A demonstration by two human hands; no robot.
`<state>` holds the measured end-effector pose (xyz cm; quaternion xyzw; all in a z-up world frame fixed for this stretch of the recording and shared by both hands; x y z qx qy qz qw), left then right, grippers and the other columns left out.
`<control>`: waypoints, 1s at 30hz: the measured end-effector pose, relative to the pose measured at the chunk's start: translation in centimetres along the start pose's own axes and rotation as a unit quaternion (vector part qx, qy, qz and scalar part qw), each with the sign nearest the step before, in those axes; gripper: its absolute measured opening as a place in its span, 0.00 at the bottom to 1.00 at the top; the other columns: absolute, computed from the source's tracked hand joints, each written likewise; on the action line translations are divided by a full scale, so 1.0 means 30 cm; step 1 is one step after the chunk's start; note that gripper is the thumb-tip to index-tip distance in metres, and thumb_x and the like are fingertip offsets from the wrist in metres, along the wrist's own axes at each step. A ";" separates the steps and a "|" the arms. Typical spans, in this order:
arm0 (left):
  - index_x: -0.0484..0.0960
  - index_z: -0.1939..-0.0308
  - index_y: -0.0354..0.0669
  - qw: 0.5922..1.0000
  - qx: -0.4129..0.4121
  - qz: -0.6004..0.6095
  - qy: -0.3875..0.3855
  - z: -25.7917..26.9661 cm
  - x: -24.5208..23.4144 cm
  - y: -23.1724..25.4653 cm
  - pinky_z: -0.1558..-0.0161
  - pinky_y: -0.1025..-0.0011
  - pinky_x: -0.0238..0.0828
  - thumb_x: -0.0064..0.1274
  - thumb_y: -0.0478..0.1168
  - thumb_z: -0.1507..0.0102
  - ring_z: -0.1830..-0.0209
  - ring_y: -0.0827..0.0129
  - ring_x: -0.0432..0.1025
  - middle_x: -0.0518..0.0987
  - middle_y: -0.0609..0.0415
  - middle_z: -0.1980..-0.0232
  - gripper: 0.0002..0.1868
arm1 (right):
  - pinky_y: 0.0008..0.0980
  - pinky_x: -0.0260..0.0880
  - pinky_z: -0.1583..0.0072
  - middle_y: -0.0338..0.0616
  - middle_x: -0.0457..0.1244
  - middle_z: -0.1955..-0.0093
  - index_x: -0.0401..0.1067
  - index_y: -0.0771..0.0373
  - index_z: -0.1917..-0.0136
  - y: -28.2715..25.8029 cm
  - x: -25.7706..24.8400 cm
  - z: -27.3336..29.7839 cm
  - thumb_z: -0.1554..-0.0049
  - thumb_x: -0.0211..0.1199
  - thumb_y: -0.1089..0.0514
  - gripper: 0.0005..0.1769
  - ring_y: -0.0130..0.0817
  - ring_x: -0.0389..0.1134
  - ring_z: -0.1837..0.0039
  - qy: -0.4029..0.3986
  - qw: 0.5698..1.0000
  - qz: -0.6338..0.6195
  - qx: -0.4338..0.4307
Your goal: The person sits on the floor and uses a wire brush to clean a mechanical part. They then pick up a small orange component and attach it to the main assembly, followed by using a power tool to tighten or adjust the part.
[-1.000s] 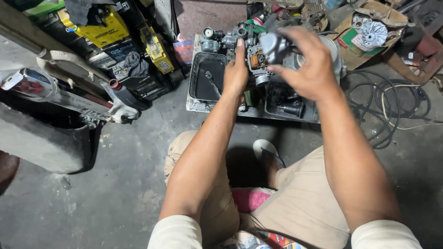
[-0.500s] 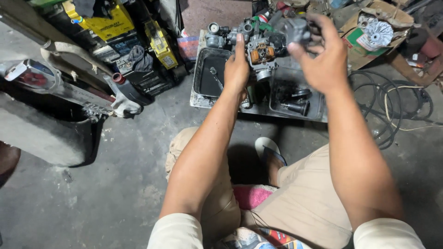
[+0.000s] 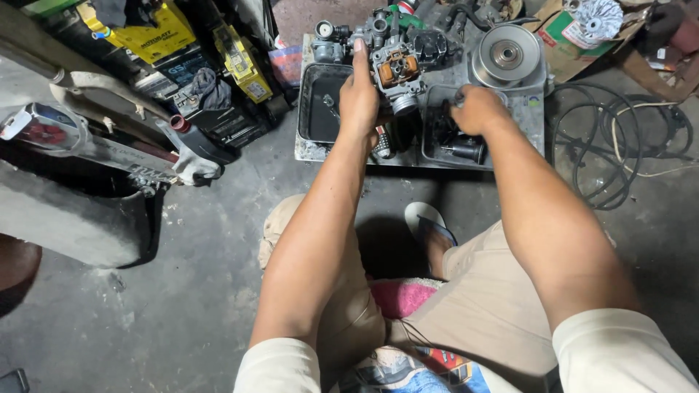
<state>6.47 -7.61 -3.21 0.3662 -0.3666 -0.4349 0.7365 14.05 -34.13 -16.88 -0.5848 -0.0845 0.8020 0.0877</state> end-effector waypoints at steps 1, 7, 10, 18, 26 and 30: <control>0.78 0.38 0.23 1.000 -0.001 -0.001 -0.001 0.000 0.003 0.001 0.38 0.65 0.71 0.35 0.68 0.44 0.37 0.54 0.75 0.80 0.36 0.36 0.50 | 0.54 0.69 0.40 0.59 0.68 0.38 0.72 0.62 0.34 -0.022 -0.007 0.011 0.43 0.63 0.52 0.25 0.61 0.68 0.39 0.000 1.000 0.000 0.001; 0.77 0.37 0.24 1.000 -0.004 -0.002 0.001 -0.005 0.005 0.006 0.37 0.64 0.71 0.35 0.68 0.44 0.36 0.52 0.75 0.79 0.36 0.35 0.51 | 0.58 0.71 0.43 0.58 0.61 0.34 0.77 0.63 0.42 -0.170 -0.011 0.018 0.52 0.63 0.72 0.23 0.60 0.59 0.32 0.145 0.977 0.138 -0.067; 0.76 0.37 0.23 1.000 -0.003 0.020 -0.002 -0.014 0.010 0.006 0.39 0.65 0.71 0.36 0.68 0.44 0.37 0.53 0.75 0.79 0.35 0.35 0.51 | 0.53 0.75 0.49 0.59 0.70 0.52 0.79 0.68 0.53 -0.142 0.117 -0.004 0.51 0.64 0.66 0.11 0.59 0.72 0.50 0.005 0.997 0.072 -0.014; 0.76 0.37 0.23 1.000 -0.008 -0.002 0.008 -0.031 0.003 0.000 0.37 0.63 0.70 0.35 0.69 0.45 0.36 0.52 0.74 0.79 0.35 0.35 0.52 | 0.51 0.75 0.49 0.57 0.71 0.49 0.80 0.60 0.49 -0.140 0.181 0.031 0.52 0.60 0.60 0.17 0.61 0.72 0.50 -0.003 0.995 0.071 -0.071; 0.78 0.41 0.22 1.000 -0.008 0.023 0.003 -0.028 0.005 -0.010 0.42 0.67 0.73 0.37 0.67 0.43 0.42 0.57 0.76 0.81 0.36 0.39 0.49 | 0.47 0.75 0.46 0.56 0.71 0.45 0.79 0.59 0.43 -0.130 0.148 0.042 0.54 0.66 0.56 0.24 0.59 0.71 0.46 -0.052 0.997 0.051 -0.033; 0.79 0.40 0.22 1.000 0.001 0.012 0.006 -0.012 -0.009 0.006 0.41 0.67 0.73 0.37 0.67 0.42 0.41 0.56 0.77 0.81 0.36 0.39 0.49 | 0.54 0.71 0.45 0.62 0.69 0.47 0.73 0.65 0.43 -0.190 -0.047 0.080 0.52 0.61 0.65 0.21 0.66 0.70 0.46 0.013 0.998 -0.026 -0.057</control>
Point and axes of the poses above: each hand's wrist, its own z-axis away from the middle knuckle, its own x-axis out of the palm, y = z × x, the point moved 9 cm from there along -z, towards the middle knuckle
